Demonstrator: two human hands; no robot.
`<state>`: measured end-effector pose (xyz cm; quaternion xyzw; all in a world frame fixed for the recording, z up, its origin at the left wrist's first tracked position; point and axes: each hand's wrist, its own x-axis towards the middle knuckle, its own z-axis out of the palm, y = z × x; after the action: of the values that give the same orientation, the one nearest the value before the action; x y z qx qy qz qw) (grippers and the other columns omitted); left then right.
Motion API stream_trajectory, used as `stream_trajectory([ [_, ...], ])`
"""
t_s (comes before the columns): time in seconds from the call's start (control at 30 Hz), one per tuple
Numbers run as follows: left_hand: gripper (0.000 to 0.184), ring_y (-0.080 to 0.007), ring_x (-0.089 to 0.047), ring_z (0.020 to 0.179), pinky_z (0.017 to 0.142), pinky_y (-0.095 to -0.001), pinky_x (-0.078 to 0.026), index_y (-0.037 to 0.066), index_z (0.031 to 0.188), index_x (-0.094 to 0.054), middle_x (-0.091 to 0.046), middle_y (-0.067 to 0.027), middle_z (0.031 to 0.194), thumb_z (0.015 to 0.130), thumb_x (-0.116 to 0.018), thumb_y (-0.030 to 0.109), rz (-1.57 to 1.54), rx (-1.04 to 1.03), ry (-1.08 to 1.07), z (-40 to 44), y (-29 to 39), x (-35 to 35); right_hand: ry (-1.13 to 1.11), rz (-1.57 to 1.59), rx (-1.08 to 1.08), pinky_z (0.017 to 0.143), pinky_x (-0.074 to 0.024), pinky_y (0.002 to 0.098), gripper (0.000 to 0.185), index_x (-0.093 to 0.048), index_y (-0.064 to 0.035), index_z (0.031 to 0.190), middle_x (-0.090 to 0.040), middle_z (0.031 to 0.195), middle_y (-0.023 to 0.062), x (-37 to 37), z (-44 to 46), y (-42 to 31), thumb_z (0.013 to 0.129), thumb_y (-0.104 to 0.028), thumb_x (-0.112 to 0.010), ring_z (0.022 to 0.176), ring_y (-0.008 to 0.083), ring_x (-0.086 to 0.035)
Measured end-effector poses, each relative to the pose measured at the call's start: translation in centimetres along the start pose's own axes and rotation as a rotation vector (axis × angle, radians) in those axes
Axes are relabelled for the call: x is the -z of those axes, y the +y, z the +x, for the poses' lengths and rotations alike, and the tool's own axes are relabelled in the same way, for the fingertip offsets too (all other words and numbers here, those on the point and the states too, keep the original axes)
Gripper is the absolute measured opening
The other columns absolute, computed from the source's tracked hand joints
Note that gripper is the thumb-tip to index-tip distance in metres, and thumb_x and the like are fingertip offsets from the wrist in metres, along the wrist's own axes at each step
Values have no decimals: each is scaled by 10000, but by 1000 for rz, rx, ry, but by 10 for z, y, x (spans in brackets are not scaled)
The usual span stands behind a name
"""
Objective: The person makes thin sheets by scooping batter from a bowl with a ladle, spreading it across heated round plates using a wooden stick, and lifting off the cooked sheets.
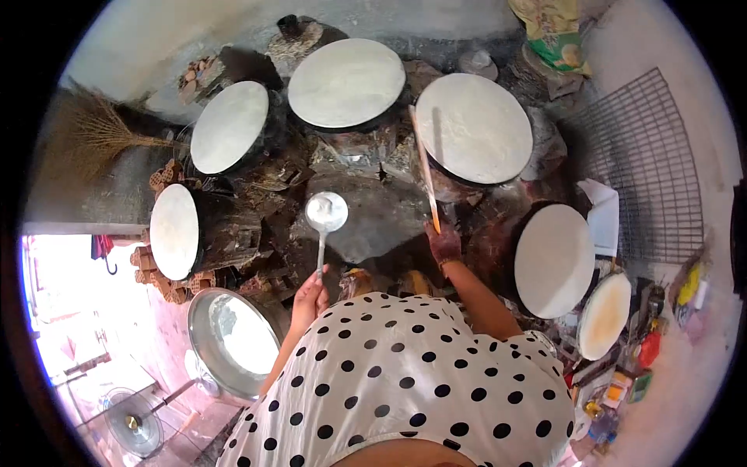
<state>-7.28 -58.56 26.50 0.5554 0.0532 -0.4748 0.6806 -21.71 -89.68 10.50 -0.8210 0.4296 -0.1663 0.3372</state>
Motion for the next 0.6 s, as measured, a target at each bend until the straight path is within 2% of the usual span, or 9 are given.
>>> stream_trajectory([
  [0.07,350,-45,-313,423,381,-196,-263,81,1320,-461,-379,47,575,997,-425,209,-92,45,2,10,-6,13,-103,-126,-38,828,-514,438,378,-664,-130,1113,-640,1086,168,1,45,-38,853,-388,-569,961,353,-624],
  [0.1,344,-47,-311,426,385,-196,-266,84,1316,-465,-378,48,579,998,-421,207,-233,73,-24,15,-11,23,-105,-123,-34,828,-514,438,378,-664,-130,1113,-640,1086,168,-9,68,-39,853,-388,-569,961,353,-624],
  [0.2,335,-58,-312,426,387,-203,-270,97,1313,-467,-377,45,597,1001,-403,202,-439,90,-66,16,-6,32,-202,-596,293,829,-518,473,392,-634,-110,1159,-586,1227,145,-33,125,-53,855,-354,-594,1019,346,-614],
  [0.3,314,-66,-266,398,361,-223,-252,143,1294,-489,-277,59,555,1014,-360,197,-446,143,38,15,7,41,-496,-858,114,799,-534,540,527,-452,-37,1339,-517,1340,98,-39,162,-88,863,-194,-613,1090,349,-593],
  [0.4,318,-65,-274,396,360,-224,-259,151,1299,-483,-285,59,555,1017,-347,207,-414,127,62,15,18,42,-663,-895,-57,797,-538,524,555,-437,-37,1355,-534,1319,116,-15,171,-117,854,-187,-625,1081,338,-601],
  [0.43,320,-61,-289,394,361,-224,-274,152,1299,-479,-292,60,557,1019,-337,215,-415,138,88,13,25,37,-470,-780,-109,784,-544,510,467,-522,-48,1292,-579,1255,138,-20,168,-111,860,-198,-622,1066,331,-608],
  [0.47,320,-61,-289,394,361,-224,-274,152,1299,-479,-292,60,557,1019,-337,215,-427,125,100,14,26,38,-476,-783,-88,784,-544,510,467,-522,-48,1292,-579,1255,138,-20,169,-105,860,-198,-622,1066,331,-608],
  [0.53,317,-57,-300,398,369,-222,-295,149,1297,-475,-298,63,562,1019,-340,219,-417,117,46,16,28,40,-950,-1206,153,766,-548,502,402,-552,-80,1273,-604,1208,160,7,160,-124,886,-189,-576,1057,319,-614],
  [0.6,318,-54,-318,402,377,-223,-315,144,1298,-470,-310,62,564,1018,-342,219,-413,108,76,18,27,40,-808,-1153,13,821,-530,500,428,-526,-106,1304,-583,1241,162,-14,150,-55,883,-174,-568,1070,307,-609],
])
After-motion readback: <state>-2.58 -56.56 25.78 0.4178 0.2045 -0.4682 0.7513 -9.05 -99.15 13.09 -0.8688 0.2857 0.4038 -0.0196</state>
